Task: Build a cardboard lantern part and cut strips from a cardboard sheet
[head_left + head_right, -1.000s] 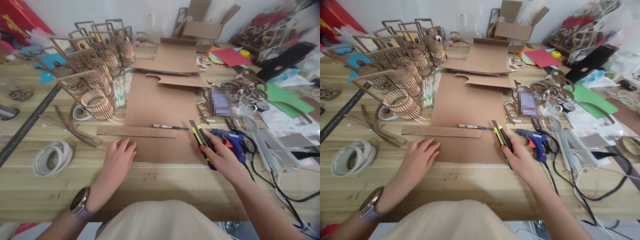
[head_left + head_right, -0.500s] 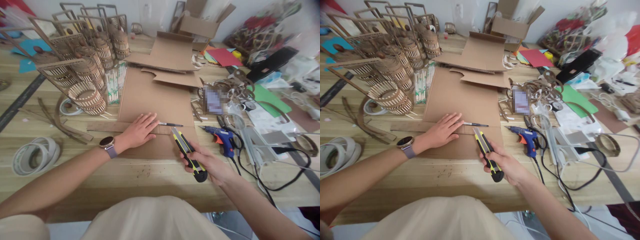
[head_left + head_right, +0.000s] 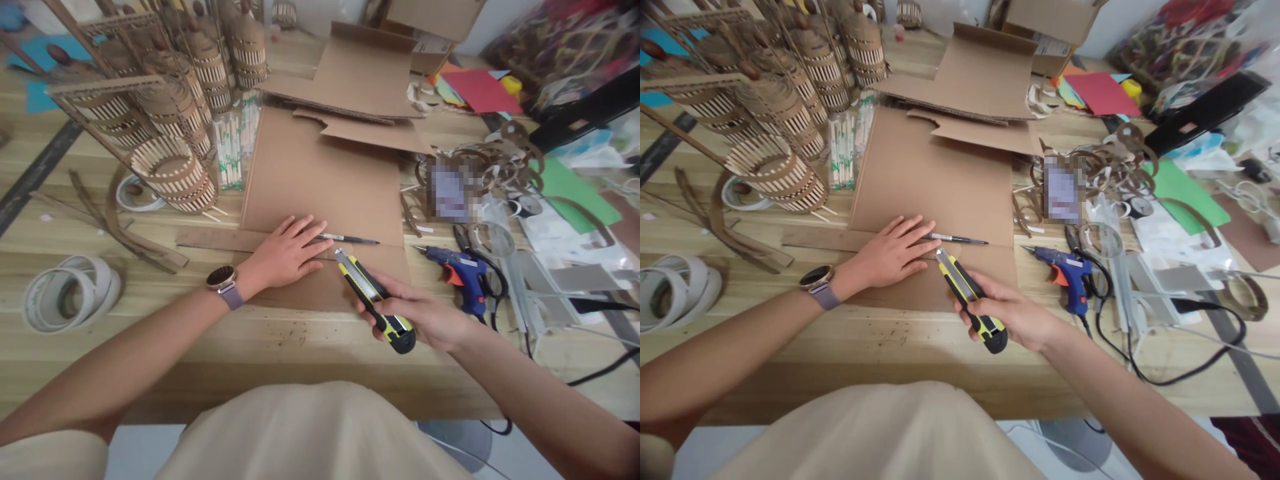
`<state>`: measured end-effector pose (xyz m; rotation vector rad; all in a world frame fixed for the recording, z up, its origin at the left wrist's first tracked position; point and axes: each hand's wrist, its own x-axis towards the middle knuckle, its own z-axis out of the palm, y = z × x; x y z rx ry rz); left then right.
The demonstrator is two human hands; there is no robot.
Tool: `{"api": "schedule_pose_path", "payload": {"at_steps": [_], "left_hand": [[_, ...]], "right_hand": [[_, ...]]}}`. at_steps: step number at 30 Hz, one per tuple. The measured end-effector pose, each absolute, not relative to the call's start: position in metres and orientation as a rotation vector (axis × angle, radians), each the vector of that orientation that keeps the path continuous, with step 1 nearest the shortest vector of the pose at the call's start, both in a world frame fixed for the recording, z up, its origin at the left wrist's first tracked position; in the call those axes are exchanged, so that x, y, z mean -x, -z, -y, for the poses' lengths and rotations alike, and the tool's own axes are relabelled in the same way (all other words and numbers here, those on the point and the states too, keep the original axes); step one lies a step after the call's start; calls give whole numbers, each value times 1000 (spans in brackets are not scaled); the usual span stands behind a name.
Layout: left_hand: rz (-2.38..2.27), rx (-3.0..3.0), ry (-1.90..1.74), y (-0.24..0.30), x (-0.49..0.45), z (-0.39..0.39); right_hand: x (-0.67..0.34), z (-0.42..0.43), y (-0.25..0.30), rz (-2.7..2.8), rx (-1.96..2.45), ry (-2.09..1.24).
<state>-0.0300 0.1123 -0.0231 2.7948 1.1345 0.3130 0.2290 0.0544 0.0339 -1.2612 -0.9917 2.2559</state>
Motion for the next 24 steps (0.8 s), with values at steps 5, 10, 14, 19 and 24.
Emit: {"api": "schedule_pose_path", "payload": {"at_steps": [5,10,14,19,24], "left_hand": [[-1139,-2774,-351,24,31,-112],[-1131,-2765,-369,24,30,-112],[-1138,-2776,-367,25,30,-112],[-1137,-2768,-373,24,30,-112],[-1153,-2770,-365,24,30,-111]], "right_hand": [[-233,-46,-34,952,1172,-2303],[-236,-29,-34,994,1147,-2270],[-237,-15,-36,923,1091,-2270],[-236,-5,-35,874,1037,-2340],[-236,-3,-29,985,1039,-2287]]}}
